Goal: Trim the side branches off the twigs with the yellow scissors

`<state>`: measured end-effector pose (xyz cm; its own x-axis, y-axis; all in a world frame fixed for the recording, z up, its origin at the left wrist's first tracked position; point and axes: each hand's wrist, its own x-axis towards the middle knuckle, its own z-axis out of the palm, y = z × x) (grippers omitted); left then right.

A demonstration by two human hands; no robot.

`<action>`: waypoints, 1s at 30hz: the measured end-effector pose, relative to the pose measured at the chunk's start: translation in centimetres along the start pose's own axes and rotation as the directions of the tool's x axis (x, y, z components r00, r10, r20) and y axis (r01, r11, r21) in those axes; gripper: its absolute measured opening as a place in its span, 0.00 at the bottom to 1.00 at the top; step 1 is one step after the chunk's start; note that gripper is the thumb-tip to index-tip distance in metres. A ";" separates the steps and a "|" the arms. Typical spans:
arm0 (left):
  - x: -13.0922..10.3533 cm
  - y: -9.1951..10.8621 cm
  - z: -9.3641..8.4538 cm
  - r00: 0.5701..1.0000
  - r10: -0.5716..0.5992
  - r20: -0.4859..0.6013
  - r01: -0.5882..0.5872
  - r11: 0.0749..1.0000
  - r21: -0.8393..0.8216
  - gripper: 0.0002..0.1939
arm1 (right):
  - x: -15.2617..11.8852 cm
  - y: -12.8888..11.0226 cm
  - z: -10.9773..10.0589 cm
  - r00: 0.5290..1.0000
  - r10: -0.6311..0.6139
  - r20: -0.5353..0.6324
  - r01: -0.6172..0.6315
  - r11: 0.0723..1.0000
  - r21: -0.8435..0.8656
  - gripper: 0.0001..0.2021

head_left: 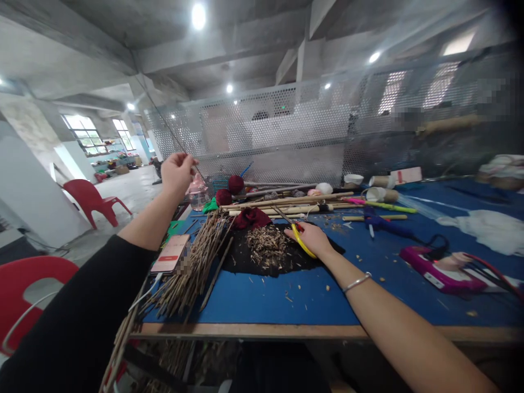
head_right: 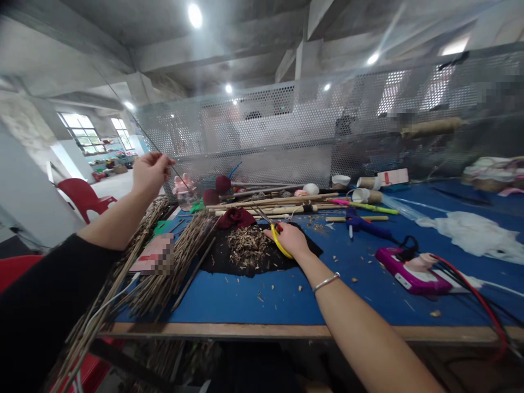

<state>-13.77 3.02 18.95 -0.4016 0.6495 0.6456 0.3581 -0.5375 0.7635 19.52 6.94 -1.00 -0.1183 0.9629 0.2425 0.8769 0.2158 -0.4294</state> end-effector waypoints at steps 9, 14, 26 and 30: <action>-8.3 3.0 6.5 0.920 -0.196 0.339 0.360 0.765 -0.534 0.17 | 0.2 1.0 -1.4 0.980 0.180 -0.080 -0.183 0.983 -0.026 0.26; -14.0 -0.6 9.4 0.862 -0.341 0.374 0.501 0.469 -0.727 0.22 | 0.1 0.8 -1.6 0.979 0.191 -0.066 -0.195 0.979 -0.062 0.26; -16.6 -7.2 9.1 0.776 -0.484 0.404 0.614 0.434 -0.659 0.14 | 0.3 1.5 -0.8 0.977 0.214 0.022 -0.206 0.961 -0.187 0.22; -17.1 -8.0 9.1 0.750 -0.481 0.454 0.647 0.388 -0.657 0.20 | 0.4 1.2 -1.1 0.972 0.228 0.049 -0.211 0.949 -0.234 0.17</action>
<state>-2.09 1.15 1.68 -0.0911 0.9899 0.1090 -0.6744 -0.1419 0.7246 21.02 7.40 -0.49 0.0624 0.9935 0.0952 0.9661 -0.0362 -0.2555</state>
